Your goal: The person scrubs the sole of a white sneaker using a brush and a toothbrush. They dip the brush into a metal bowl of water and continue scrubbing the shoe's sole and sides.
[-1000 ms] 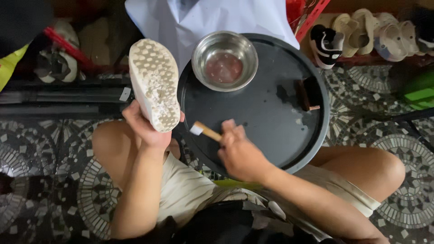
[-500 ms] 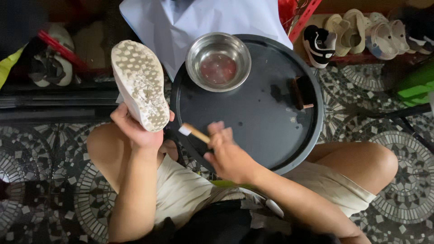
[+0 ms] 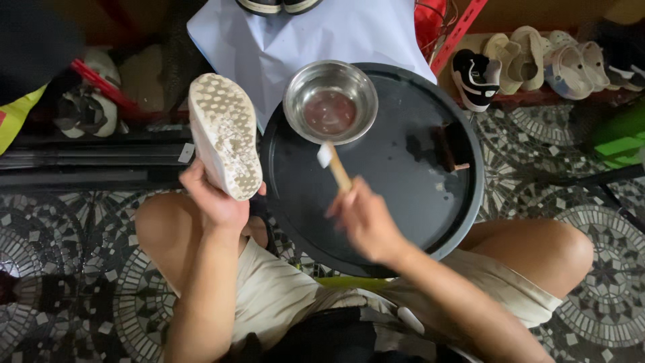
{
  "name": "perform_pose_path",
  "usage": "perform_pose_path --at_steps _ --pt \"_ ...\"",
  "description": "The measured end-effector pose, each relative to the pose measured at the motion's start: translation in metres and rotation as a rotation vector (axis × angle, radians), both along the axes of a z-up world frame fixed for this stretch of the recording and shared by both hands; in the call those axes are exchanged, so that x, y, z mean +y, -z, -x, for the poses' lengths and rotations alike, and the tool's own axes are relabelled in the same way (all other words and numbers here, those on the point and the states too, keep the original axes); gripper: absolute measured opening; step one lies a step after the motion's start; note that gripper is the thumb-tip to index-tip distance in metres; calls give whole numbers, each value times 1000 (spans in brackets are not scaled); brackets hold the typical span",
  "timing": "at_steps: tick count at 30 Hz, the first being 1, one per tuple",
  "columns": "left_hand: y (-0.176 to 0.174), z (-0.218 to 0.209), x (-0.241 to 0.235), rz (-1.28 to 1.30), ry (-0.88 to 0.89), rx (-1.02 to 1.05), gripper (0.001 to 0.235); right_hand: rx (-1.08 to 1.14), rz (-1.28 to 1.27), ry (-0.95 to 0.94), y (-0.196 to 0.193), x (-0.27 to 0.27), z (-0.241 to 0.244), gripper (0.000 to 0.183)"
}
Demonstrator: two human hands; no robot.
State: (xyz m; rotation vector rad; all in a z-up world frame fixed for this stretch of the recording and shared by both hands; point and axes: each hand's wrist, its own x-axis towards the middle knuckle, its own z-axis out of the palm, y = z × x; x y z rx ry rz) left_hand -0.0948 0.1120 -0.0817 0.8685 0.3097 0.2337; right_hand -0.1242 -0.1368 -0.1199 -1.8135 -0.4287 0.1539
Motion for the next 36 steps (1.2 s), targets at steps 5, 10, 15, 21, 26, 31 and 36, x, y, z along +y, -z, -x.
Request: perform_pose_path --at_steps 5,10,15,21,26,31,36 --pt "3 -2 -2 -31 -33 -1 67 -389 605 259 5 -35 -84 20" --pt "8 0 -9 -36 79 -20 61 -568 889 286 20 -55 -157 33" --pt "43 -1 -16 -129 127 -87 42 -425 1099 124 -18 -40 -167 30" --pt "54 -2 -12 -100 327 -191 45 -356 978 114 -34 -37 -159 31" --pt "31 6 -13 -73 432 -297 57 -407 978 144 -28 -35 -152 28" --pt "21 9 -18 -55 460 -300 59 -362 1066 153 -21 -35 -155 28" --pt "44 9 -18 21 433 -204 60 -421 998 157 -33 -29 -152 25"
